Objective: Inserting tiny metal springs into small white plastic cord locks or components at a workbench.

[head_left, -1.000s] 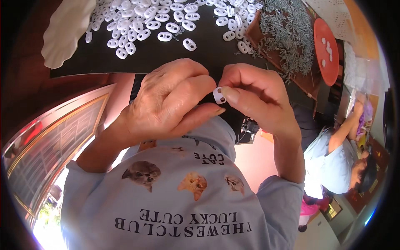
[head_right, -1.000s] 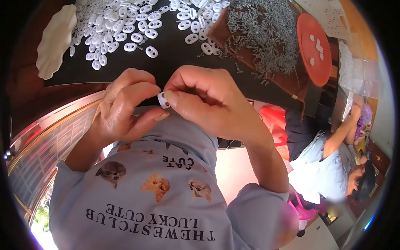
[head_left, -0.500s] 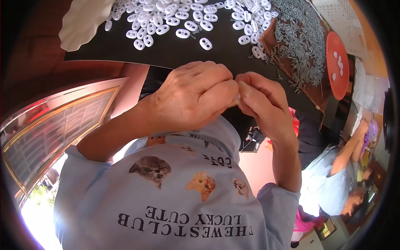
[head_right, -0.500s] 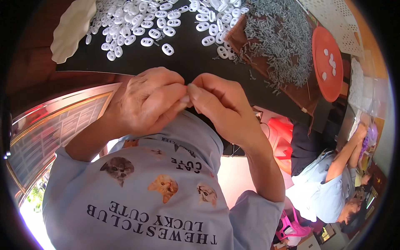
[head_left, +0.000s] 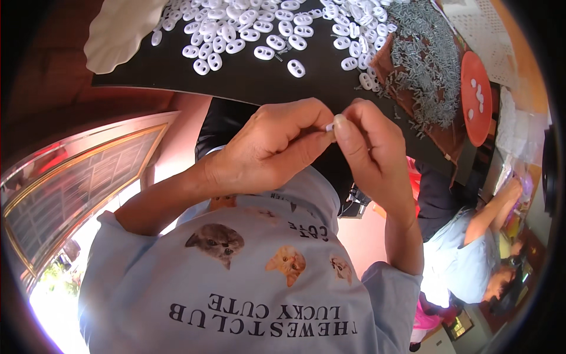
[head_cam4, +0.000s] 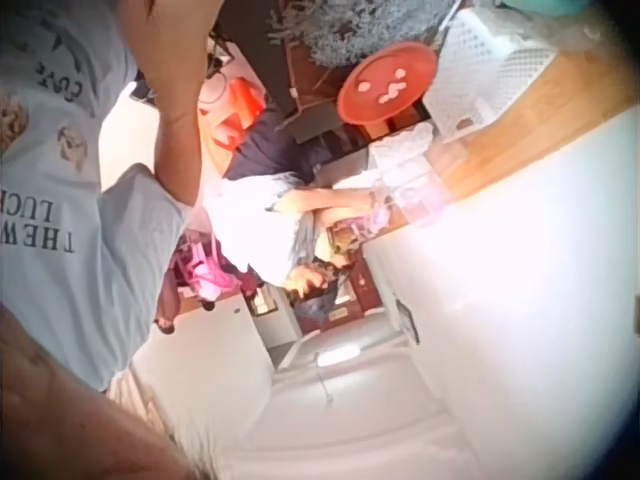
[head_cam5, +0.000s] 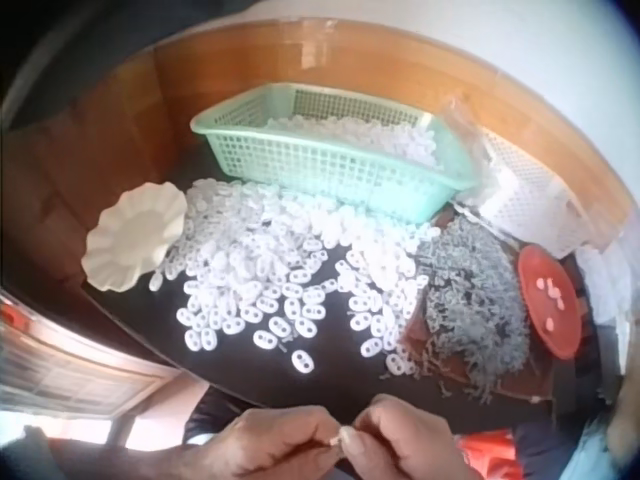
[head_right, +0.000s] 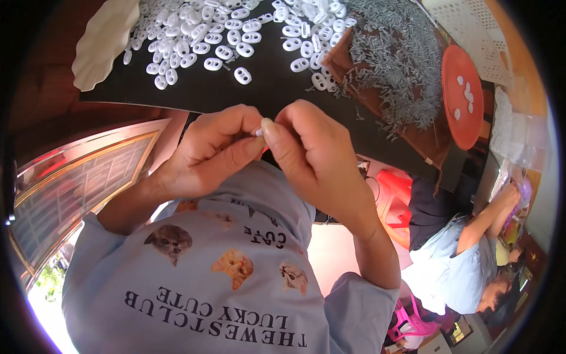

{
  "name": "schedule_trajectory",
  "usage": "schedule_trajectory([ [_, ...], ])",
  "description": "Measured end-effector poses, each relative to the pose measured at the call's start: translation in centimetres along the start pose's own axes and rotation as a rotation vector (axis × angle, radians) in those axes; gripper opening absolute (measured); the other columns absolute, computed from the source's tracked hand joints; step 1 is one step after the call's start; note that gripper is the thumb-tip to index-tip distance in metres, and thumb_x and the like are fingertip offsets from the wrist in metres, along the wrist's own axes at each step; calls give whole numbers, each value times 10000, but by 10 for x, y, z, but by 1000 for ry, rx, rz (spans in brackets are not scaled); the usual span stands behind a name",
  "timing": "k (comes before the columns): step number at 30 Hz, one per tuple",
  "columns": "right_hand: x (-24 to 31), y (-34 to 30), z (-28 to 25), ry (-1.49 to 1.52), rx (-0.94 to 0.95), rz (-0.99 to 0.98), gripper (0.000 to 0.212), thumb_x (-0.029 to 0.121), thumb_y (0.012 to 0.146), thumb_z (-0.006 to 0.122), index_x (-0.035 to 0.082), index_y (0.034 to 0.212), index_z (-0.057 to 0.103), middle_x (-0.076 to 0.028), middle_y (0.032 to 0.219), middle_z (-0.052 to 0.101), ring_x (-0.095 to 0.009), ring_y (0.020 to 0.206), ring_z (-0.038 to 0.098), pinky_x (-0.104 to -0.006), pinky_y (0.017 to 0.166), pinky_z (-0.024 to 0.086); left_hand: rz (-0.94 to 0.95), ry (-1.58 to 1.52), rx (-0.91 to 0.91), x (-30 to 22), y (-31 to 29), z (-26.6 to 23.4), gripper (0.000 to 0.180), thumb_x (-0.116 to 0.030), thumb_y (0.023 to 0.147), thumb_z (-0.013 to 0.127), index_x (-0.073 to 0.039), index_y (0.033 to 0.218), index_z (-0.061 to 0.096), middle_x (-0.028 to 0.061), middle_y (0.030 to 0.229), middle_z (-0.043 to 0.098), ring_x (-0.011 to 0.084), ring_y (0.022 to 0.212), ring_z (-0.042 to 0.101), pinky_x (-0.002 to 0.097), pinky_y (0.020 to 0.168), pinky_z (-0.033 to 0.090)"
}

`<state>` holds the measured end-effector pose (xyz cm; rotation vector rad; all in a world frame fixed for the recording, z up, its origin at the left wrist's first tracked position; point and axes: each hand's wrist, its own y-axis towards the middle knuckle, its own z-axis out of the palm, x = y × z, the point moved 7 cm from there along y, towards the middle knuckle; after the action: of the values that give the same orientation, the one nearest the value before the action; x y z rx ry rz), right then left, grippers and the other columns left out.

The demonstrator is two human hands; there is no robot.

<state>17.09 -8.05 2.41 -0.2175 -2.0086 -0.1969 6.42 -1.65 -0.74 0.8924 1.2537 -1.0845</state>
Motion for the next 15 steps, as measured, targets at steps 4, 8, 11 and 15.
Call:
schedule_trajectory([
  [4,8,2,4,-172,-43,-150,103,65,892,589,8,846,516,-118,725,507,-284,571,504,-358,523,416,38,-11,-146,2,1,-6,15,-8,914,546,4,907,538,-2,655,475,45,579,411,236,491,346],
  [8,12,-2,-25,-294,-52,-159,78,54,864,619,37,899,551,-122,739,508,-294,597,526,-353,535,430,65,-15,-157,-10,5,-13,35,2,912,541,14,880,544,-9,655,487,34,577,414,221,495,348],
  [11,-6,-9,-79,-496,-185,-135,65,-12,859,597,6,909,559,-124,781,535,-259,637,527,-311,571,427,79,7,-99,-17,7,-15,89,1,937,503,13,866,556,5,738,535,41,622,429,198,560,349],
  [15,-15,-4,-96,-715,-128,-51,75,3,854,598,34,909,558,-122,812,544,-317,669,543,-331,593,450,51,14,-100,-12,9,-16,98,8,920,501,15,838,555,21,713,537,47,614,431,207,555,353],
])
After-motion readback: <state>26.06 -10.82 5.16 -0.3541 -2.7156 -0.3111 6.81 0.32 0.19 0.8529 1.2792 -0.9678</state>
